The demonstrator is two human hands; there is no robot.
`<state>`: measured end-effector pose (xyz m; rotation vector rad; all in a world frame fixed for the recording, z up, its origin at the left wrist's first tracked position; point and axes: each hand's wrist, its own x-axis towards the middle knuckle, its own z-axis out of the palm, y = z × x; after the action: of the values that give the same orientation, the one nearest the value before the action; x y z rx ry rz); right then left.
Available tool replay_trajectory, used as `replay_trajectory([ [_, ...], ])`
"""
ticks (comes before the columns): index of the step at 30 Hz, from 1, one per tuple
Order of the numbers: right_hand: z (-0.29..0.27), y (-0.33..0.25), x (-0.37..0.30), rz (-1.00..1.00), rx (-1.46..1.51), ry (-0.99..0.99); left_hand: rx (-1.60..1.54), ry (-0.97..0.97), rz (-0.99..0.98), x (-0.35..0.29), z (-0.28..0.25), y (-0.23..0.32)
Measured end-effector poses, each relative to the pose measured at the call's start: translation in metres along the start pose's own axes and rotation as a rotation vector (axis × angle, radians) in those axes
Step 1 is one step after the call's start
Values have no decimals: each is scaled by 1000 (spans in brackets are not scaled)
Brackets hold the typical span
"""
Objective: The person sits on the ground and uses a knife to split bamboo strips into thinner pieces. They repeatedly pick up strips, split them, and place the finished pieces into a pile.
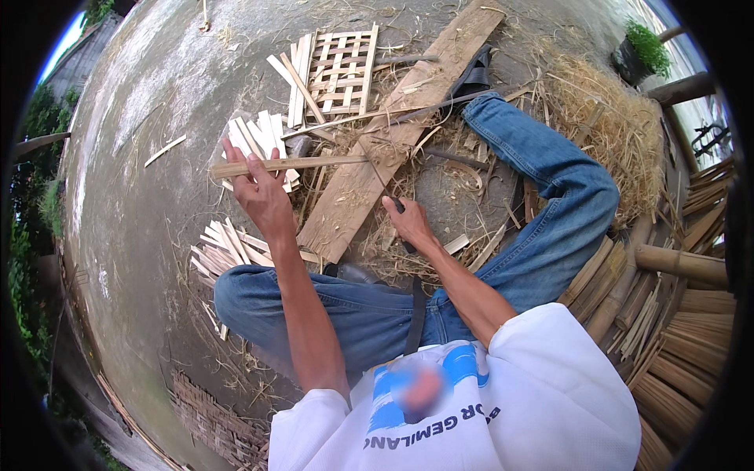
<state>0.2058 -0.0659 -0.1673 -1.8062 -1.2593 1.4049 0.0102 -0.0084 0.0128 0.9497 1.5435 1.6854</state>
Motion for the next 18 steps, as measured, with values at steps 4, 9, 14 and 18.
replay_trajectory([
  [4, 10, 41, 7, 4, -11, 38, 17, -13, -9, 1, 8, 2],
  [9, 2, 19, -10, -47, -1, -18, -48, -42, -38, 3, -1, -6],
  [14, 4, 4, -10, -203, -85, 14, -37, -80, -58, 10, -9, -11],
  [18, 3, 58, 18, -14, -55, 94, -107, -78, -52, 20, 13, -54],
])
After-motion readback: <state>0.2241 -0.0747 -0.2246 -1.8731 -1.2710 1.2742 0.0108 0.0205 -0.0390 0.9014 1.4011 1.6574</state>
